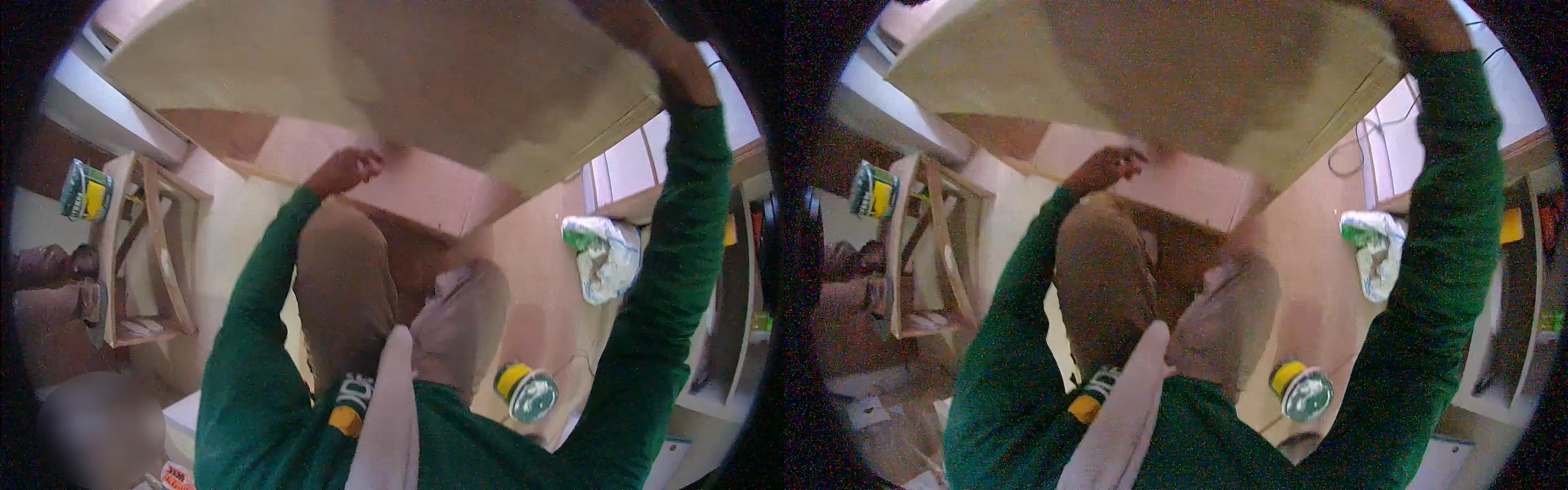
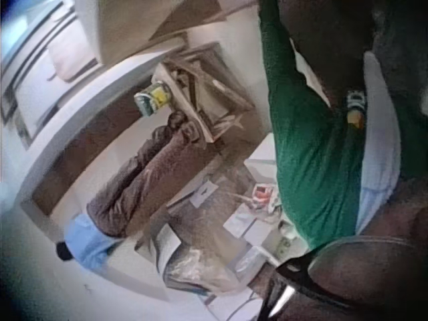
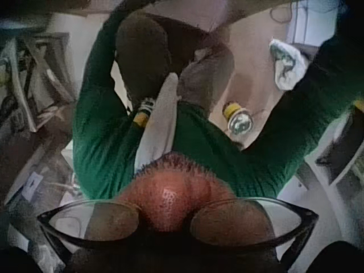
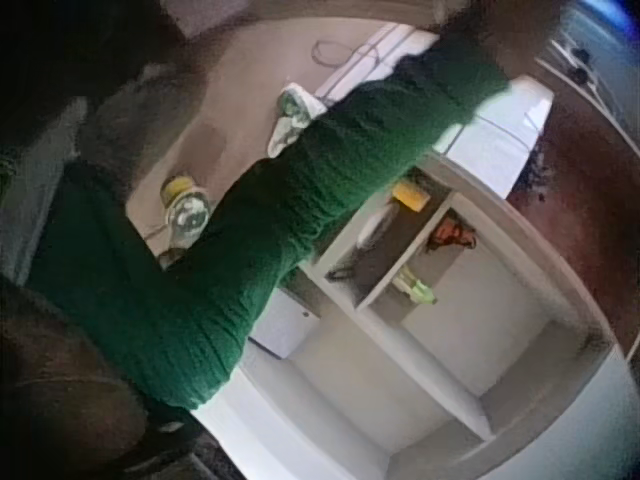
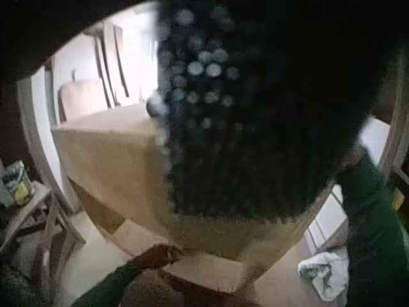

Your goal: The person uses a power drill to drive screws into pieces of wood to assemble a rectangular box, repositioning the wood and the box to reach different sides.

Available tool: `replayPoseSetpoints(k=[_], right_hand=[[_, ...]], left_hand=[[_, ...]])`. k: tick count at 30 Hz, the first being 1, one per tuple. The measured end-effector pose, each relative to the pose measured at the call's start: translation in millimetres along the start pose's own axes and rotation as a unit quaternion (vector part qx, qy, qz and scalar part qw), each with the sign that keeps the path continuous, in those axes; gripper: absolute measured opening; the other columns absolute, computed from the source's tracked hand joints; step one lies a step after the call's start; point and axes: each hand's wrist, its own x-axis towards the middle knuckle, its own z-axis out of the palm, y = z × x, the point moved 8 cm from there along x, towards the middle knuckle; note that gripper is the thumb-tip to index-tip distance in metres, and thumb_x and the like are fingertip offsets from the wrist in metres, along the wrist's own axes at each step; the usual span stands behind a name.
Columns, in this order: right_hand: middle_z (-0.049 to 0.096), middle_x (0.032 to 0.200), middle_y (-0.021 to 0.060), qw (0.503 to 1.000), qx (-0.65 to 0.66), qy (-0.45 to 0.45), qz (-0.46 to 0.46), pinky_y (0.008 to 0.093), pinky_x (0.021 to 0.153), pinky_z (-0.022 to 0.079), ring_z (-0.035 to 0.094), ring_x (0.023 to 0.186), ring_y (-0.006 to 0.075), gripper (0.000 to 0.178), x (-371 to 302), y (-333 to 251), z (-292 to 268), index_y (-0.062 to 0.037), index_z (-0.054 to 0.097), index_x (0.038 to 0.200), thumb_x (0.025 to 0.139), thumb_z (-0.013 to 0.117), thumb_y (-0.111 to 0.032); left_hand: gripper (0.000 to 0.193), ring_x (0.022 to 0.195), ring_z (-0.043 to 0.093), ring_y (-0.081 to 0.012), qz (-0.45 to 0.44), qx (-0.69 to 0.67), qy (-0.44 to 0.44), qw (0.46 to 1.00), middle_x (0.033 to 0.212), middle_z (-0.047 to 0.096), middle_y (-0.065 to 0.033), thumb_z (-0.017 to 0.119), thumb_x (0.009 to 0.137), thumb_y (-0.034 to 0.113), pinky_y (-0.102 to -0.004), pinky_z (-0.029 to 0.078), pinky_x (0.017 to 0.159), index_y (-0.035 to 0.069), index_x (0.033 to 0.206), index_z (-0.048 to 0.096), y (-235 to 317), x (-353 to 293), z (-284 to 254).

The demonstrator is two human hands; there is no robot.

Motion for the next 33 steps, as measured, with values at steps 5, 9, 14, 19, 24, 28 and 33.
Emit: replayPoseSetpoints(k=[5,9,14,19,24,28,33], right_hand=[[0.075,0.124,0.0206,0.999,-0.001,0.039,-0.013,0.0487,0.099,0.055,0.073,0.113,0.0367,0.051,27,-32,-14,-0.0112,0.061,0.145,0.103,0.063,-0.042],[0.078,0.113,0.0186,0.984,0.104,0.140,0.037,0.0436,0.093,0.057,0.075,0.101,0.0307,0.043,10,-6,-38,-0.0114,0.064,0.142,0.105,0.064,-0.033],[0.079,0.100,0.0104,0.896,0.266,0.334,0.120,0.0348,0.084,0.058,0.073,0.092,0.0173,0.026,-38,41,-112,-0.0098,0.073,0.127,0.107,0.059,-0.021],[0.079,0.113,0.0079,0.953,0.241,0.176,0.054,0.0316,0.078,0.059,0.075,0.089,0.0151,0.021,-17,60,-56,-0.0056,0.076,0.109,0.103,0.063,-0.021],[0.076,0.100,0.0073,0.980,0.154,0.120,0.027,0.0377,0.085,0.054,0.070,0.089,0.0230,0.022,-4,43,-46,-0.0109,0.079,0.113,0.095,0.074,-0.024],[0.072,0.110,0.0089,0.968,0.218,0.045,0.115,0.0422,0.100,0.048,0.063,0.107,0.0283,0.020,-3,53,-45,-0.0106,0.077,0.112,0.098,0.074,-0.024],[0.073,0.111,0.0075,0.940,0.284,-0.008,0.190,0.0415,0.099,0.049,0.063,0.106,0.0262,0.018,26,51,-54,-0.0100,0.077,0.115,0.097,0.074,-0.015]], left_hand=[[0.027,0.082,0.068,-0.0133,0.036,-0.031,0.077,0.996,0.096,0.075,-0.0068,0.062,0.101,0.010,-0.0300,0.057,0.076,0.005,0.126,0.073,102,-89,-72],[0.024,0.085,0.071,-0.0136,0.095,-0.141,0.108,0.979,0.101,0.076,-0.0087,0.064,0.098,-0.003,-0.0301,0.058,0.080,-0.001,0.120,0.074,260,-143,-107],[0.020,0.089,0.072,-0.0168,0.244,-0.065,0.384,0.888,0.109,0.076,-0.0108,0.065,0.098,0.001,-0.0300,0.056,0.084,-0.002,0.116,0.073,343,-169,-202],[0.025,0.113,0.067,-0.0194,0.300,0.194,0.452,0.817,0.120,0.073,-0.0107,0.068,0.102,0.016,-0.0340,0.052,0.100,0.002,0.122,0.072,381,-131,-236],[0.029,0.103,0.067,-0.0200,0.136,0.058,0.461,0.875,0.115,0.073,-0.0124,0.068,0.103,0.021,-0.0323,0.057,0.085,-0.001,0.122,0.071,317,-98,-255],[0.017,0.080,0.063,-0.0153,0.111,0.033,0.484,0.867,0.095,0.070,-0.0106,0.072,0.098,0.008,-0.0324,0.055,0.066,-0.004,0.109,0.074,311,-92,-240],[0.017,0.086,0.071,-0.0320,0.082,0.094,0.393,0.911,0.098,0.077,-0.0142,0.073,0.102,0.019,-0.0422,0.059,0.081,0.004,0.108,0.079,403,-84,-285]])
